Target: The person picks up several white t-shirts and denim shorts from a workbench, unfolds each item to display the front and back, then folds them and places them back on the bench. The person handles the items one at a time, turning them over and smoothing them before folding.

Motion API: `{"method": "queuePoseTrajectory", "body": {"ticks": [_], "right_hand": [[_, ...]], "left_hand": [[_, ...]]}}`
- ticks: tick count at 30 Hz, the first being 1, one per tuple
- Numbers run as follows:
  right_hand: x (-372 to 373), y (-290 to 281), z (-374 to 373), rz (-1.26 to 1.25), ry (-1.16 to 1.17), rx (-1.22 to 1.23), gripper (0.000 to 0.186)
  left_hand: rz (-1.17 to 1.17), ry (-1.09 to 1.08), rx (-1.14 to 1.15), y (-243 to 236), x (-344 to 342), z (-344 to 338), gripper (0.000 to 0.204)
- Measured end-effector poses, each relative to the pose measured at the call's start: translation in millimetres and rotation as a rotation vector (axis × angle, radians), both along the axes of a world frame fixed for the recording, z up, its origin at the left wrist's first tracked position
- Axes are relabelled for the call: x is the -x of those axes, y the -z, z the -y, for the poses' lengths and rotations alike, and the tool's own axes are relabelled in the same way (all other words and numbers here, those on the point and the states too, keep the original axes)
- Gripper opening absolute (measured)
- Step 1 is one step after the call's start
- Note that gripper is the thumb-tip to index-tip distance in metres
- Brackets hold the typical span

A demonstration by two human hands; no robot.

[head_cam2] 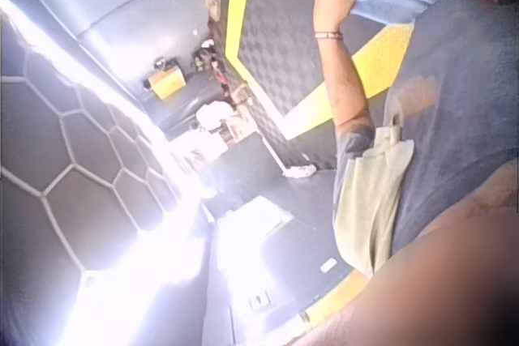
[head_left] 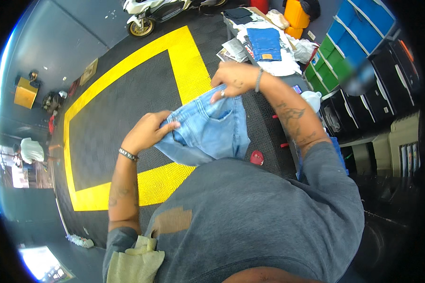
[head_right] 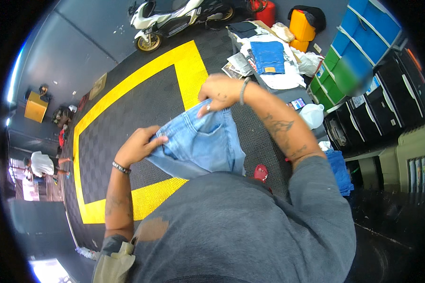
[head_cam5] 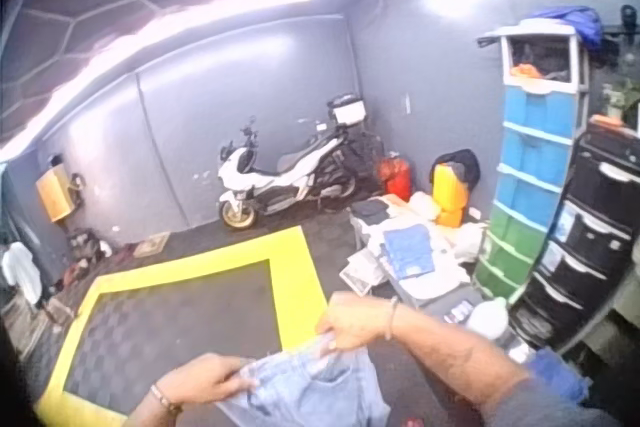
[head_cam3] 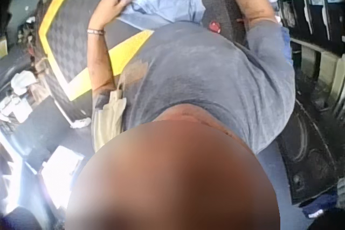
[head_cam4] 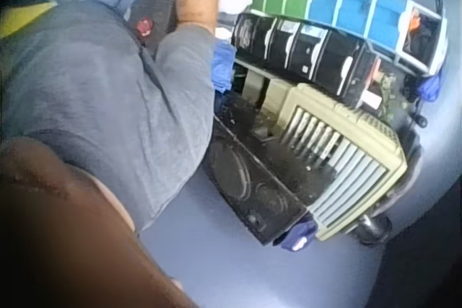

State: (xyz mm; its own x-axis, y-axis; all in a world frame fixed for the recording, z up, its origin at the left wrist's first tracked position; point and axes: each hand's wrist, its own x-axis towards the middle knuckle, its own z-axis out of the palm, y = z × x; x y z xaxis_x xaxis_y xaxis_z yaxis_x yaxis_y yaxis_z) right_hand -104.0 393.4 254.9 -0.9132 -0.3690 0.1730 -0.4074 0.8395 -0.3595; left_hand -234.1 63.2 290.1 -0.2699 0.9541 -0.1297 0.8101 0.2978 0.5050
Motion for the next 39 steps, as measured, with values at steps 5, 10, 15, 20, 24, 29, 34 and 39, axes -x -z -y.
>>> {"method": "queuePoseTrajectory", "body": {"ticks": [5, 10, 15, 20, 24, 29, 34, 39], "right_hand": [[-22, -101, -38, -0.471, 0.248, -0.240, 0.035], [-11, -99, 12, -0.436, -0.098, 0.087, 0.020], [43, 24, 117, -0.192, -0.182, 0.214, 0.076], [95, 23, 142, 0.070, -0.237, 0.002, 0.043], [108, -29, 116, -0.142, -0.162, -0.212, 0.026], [131, -102, 95, -0.299, -0.191, -0.311, 0.027], [149, -169, 80, -0.558, -0.064, -0.536, 0.035], [155, -240, 46, -0.658, -0.152, -0.508, 0.035]], "left_hand": [[-0.295, 0.051, 0.350, 10, 31, 36, 0.051], [-0.417, 0.206, 0.205, -1, 28, 37, 0.050], [-0.593, 0.313, 0.076, -44, 4, 29, 0.048], [-0.532, 0.159, 0.231, -71, 14, 68, 0.049], [-0.277, -0.154, 0.496, -51, 50, 125, 0.069], [-0.539, -0.521, 0.625, -50, 88, 182, 0.077], [-1.012, -0.461, 0.410, -111, 107, 187, 0.055], [-1.148, -0.572, 0.166, -184, 113, 161, 0.057]]}}
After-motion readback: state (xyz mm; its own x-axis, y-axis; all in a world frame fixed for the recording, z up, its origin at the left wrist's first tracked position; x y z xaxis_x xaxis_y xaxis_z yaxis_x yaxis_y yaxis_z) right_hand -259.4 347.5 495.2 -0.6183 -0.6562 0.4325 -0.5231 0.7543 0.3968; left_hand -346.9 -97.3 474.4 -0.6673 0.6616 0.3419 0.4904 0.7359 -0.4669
